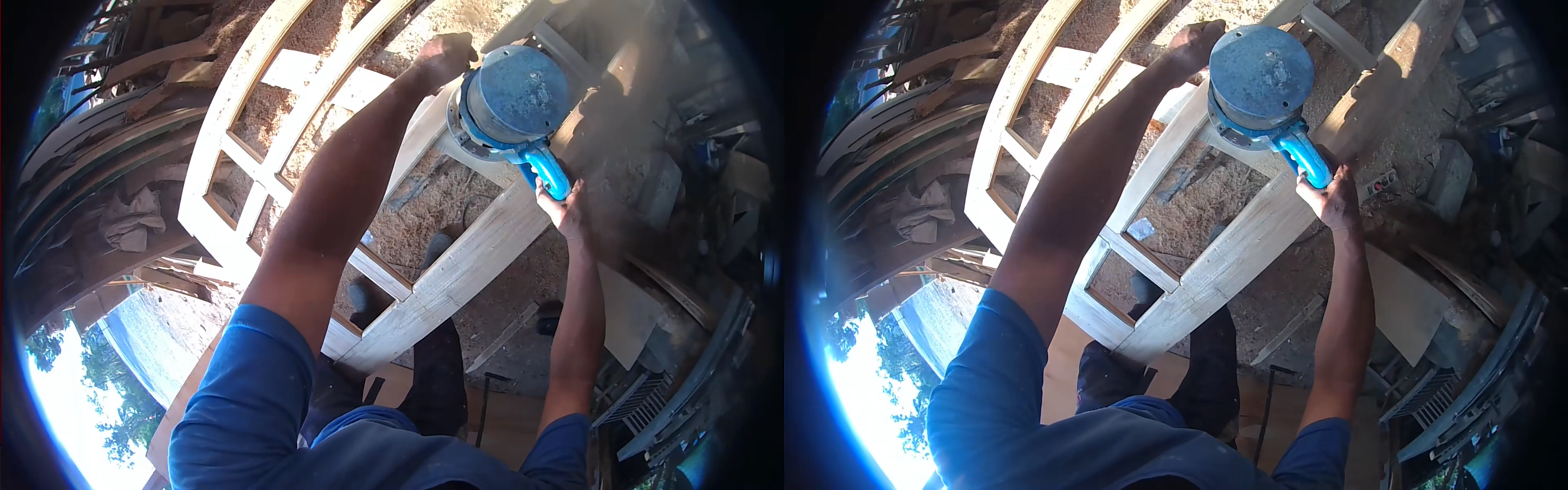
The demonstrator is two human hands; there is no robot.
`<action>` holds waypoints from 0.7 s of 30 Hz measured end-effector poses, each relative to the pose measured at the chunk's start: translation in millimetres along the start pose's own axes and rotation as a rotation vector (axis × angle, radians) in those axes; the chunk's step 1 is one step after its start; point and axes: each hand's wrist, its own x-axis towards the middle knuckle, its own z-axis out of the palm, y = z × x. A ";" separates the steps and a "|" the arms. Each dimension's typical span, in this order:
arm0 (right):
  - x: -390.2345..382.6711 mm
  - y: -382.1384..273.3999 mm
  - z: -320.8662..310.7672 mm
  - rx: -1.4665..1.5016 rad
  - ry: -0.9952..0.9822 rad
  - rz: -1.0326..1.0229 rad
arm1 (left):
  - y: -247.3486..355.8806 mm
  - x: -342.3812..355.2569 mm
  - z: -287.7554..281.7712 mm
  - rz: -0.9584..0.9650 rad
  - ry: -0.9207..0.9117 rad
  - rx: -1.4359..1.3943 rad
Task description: The person uses a router to shape the inner edges of a wooden frame for a window or door.
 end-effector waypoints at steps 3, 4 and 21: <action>-17.2 -16.0 57.2 -0.566 -0.007 -0.319 | -27.7 -27.7 -23.4 0.123 0.043 -0.026; -28.3 -17.3 45.5 -0.804 0.017 -0.459 | -18.5 -32.3 -18.6 0.294 0.082 0.164; -242.9 64.6 259.3 -0.531 -0.235 -0.328 | -81.5 -368.1 -99.6 -0.287 0.226 -0.220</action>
